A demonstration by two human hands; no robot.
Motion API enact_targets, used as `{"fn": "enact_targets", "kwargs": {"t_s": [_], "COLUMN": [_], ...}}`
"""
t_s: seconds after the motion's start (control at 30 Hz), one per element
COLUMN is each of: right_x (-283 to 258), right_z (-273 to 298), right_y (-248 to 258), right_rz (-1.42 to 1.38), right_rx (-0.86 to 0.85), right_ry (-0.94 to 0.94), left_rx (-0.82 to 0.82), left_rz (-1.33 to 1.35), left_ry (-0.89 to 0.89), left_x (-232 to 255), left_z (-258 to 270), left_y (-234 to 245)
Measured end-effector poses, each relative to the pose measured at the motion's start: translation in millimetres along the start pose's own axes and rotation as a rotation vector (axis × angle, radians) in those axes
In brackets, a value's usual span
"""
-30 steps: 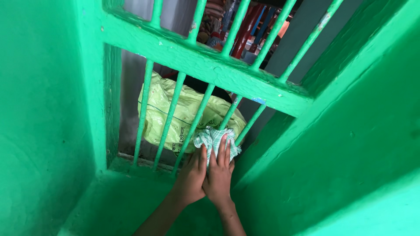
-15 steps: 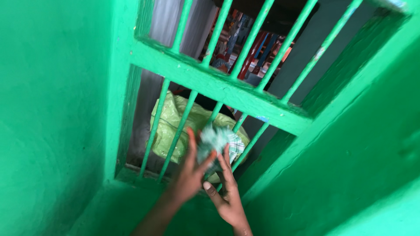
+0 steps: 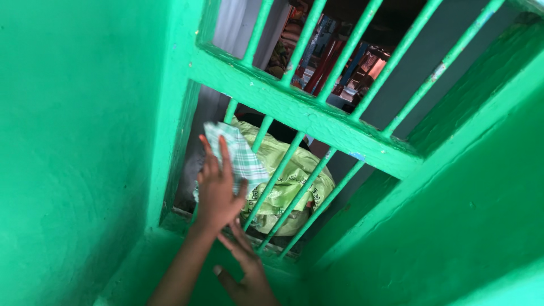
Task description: The person cleans a green barred window sill and the bars using a cloth, wiping the surfaces and the bars repeatedly.
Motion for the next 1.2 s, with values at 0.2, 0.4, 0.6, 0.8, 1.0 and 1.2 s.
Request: {"fn": "enact_targets", "kwargs": {"t_s": [0.2, 0.4, 0.6, 0.8, 1.0, 1.2], "right_x": [21.6, 19.0, 37.6, 58.1, 48.5, 9.3], "right_z": [3.1, -1.4, 1.1, 4.5, 11.3, 4.6], "right_y": [-3.0, 17.2, 30.3, 41.5, 46.7, 46.8], "right_rz": [-0.042, 0.049, 0.116, -0.060, -0.352, -0.082], "right_rx": [0.083, 0.229, 0.266, 0.523, 0.633, 0.714], "right_ry": [0.091, 0.174, 0.079, 0.142, 0.243, 0.260], "left_rx": [-0.188, -0.076, -0.016, -0.026, -0.220, -0.265], "left_rz": [-0.216, -0.217, -0.052, -0.084, 0.196, 0.104], "left_ry": [-0.016, 0.008, -0.069, -0.330, -0.400, -0.355], "left_x": [16.0, 16.9, 5.9, -10.6, 31.9, 48.8], "left_z": [14.7, 37.6, 74.0, 87.8, 77.8, 74.3], "left_y": [-5.9, -23.1, -46.2, -77.9, -62.2, -52.8]}}
Point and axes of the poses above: each hand's wrist, its own z-axis away from the middle knuckle, its own y-axis out of the back of the hand, x = y × z, the point moved 2 cm from there along -z, towards the middle knuckle, and after that the axes turned 11 degrees about -z, right-handed, at the moved point
